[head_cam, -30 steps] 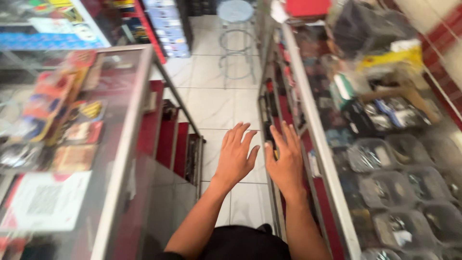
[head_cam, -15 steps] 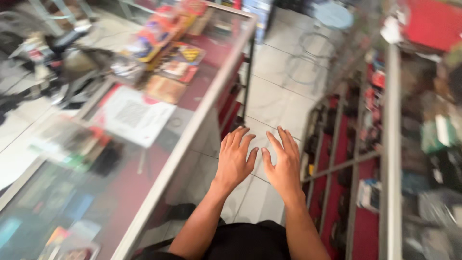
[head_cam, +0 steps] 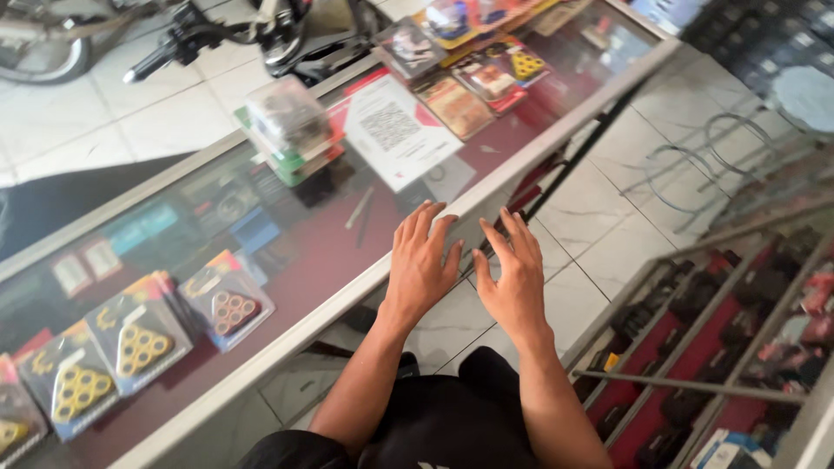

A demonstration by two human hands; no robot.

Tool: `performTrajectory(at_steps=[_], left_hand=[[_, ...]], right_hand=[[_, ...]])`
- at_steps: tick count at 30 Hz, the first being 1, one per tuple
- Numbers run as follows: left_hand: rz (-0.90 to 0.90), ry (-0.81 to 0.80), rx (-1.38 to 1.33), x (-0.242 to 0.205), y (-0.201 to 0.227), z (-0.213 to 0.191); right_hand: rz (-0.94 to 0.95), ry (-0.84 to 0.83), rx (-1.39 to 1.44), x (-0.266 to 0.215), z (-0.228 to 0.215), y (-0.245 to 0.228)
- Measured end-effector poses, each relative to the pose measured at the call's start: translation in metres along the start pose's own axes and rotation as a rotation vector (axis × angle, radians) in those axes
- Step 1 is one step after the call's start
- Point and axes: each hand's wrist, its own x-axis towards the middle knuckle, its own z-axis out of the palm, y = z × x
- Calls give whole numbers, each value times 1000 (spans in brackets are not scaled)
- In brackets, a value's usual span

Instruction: The person picks up various motorcycle part packages, including LED bulbs and rollers, from a glass counter and hangs them on metal hooks on a grid-style display rack.

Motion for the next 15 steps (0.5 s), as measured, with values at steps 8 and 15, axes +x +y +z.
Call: performTrajectory(at_steps=[8, 15], left_hand=[[-173, 125, 96, 11, -20, -3], [-288, 186, 242, 29, -34, -6]], right_hand=[[-142, -102, 120, 40, 27, 12], [-187, -253, 436, 89, 50, 20]])
